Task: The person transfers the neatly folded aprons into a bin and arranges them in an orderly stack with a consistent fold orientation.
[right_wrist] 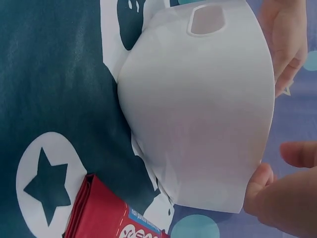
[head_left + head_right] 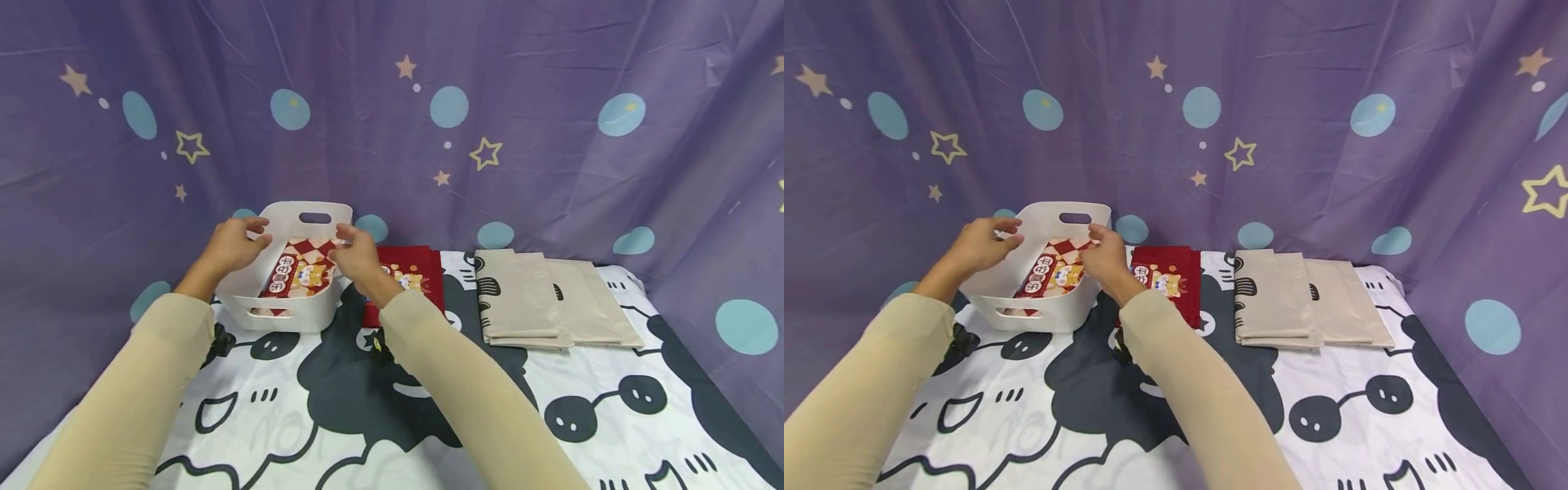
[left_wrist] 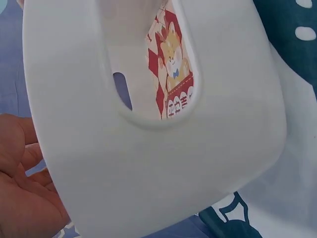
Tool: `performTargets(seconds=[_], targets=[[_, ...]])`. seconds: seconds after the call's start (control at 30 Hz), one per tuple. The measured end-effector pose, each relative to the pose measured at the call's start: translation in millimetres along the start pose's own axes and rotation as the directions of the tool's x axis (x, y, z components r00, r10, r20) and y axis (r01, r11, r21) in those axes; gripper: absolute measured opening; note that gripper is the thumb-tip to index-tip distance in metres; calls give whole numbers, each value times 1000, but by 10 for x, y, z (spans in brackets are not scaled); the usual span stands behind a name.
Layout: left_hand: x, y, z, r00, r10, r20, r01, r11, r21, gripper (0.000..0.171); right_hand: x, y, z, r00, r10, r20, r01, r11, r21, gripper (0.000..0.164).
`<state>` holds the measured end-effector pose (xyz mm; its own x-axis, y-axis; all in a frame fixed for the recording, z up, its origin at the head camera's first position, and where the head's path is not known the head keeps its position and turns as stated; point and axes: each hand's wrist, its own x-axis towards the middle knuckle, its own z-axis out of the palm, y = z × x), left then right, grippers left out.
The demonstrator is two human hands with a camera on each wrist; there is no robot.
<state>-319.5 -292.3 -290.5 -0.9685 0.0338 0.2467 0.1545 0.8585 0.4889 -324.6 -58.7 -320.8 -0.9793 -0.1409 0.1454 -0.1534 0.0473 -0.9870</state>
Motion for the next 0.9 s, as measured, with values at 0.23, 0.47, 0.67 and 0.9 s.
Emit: performTargets(seconds=[0.23, 0.47, 0.67, 0.9], targets=[[-5, 46, 44, 1000, 4, 16, -3, 1000, -27, 45, -9, 10, -70, 999, -30, 19, 29, 999, 19, 58], [18, 95, 91, 999, 41, -8, -41, 999, -34, 43, -3, 17, -189, 999, -48, 6, 47, 998, 32, 59], [28, 168, 145, 999, 43, -2, -43, 996, -73, 45, 20, 45, -327, 995, -98, -18, 98, 995, 14, 55], [16, 250, 201, 999, 39, 20, -37, 994, -105, 49, 30, 61, -493, 992, -114, -49, 114, 994, -4, 53]])
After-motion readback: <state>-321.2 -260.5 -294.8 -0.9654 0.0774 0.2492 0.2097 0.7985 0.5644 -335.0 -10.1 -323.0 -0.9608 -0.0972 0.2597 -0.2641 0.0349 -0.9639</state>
